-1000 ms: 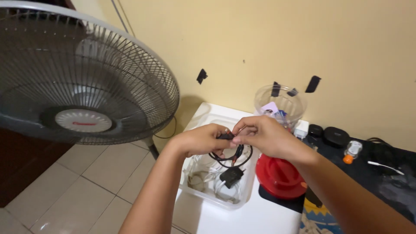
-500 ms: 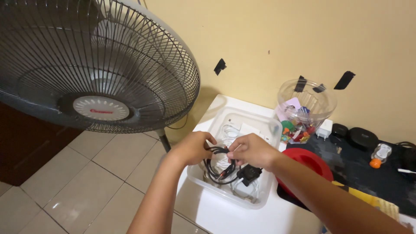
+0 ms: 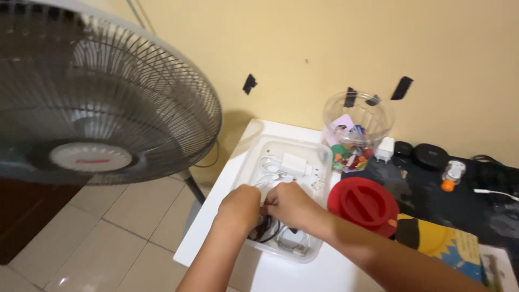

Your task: Organizing various electronic accessories, cables, and small items into containers on a desk.

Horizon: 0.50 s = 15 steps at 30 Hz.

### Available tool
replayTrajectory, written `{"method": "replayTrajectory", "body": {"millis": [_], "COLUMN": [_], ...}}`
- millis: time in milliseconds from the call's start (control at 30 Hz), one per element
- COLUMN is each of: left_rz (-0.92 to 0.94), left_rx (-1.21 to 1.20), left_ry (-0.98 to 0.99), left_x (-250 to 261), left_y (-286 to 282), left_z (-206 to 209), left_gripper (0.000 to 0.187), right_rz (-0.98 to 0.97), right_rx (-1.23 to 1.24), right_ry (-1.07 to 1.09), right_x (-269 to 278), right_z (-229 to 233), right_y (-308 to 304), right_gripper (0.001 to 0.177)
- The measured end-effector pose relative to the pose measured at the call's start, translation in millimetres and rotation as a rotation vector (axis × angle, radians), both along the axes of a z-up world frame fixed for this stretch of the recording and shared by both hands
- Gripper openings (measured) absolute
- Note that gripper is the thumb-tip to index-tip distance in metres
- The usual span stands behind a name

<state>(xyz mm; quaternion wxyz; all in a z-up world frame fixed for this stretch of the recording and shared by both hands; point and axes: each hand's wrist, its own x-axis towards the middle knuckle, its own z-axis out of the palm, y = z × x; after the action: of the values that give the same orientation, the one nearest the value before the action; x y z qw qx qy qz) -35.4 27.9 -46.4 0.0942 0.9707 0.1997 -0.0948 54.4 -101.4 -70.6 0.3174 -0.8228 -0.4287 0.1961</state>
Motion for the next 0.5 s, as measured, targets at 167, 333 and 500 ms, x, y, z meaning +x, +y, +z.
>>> {"method": "replayTrajectory", "body": {"millis": [167, 333, 500], "left_rz": [0.002, 0.012, -0.202], "left_rx": [0.006, 0.096, 0.122], "left_ry": [0.076, 0.053, -0.271], "left_x": [3, 15, 42], "left_y": [-12, -32, -77], "left_z": [21, 44, 66], "left_gripper": [0.021, 0.017, 0.012], "right_rz": [0.028, -0.012, -0.083], "right_rx": [0.117, 0.261, 0.411], "right_ry": [0.061, 0.112, 0.226], "right_x": [-2, 22, 59], "right_z": [24, 47, 59], "right_y": [-32, -77, -147], "right_gripper": [0.022, 0.025, 0.025]}}
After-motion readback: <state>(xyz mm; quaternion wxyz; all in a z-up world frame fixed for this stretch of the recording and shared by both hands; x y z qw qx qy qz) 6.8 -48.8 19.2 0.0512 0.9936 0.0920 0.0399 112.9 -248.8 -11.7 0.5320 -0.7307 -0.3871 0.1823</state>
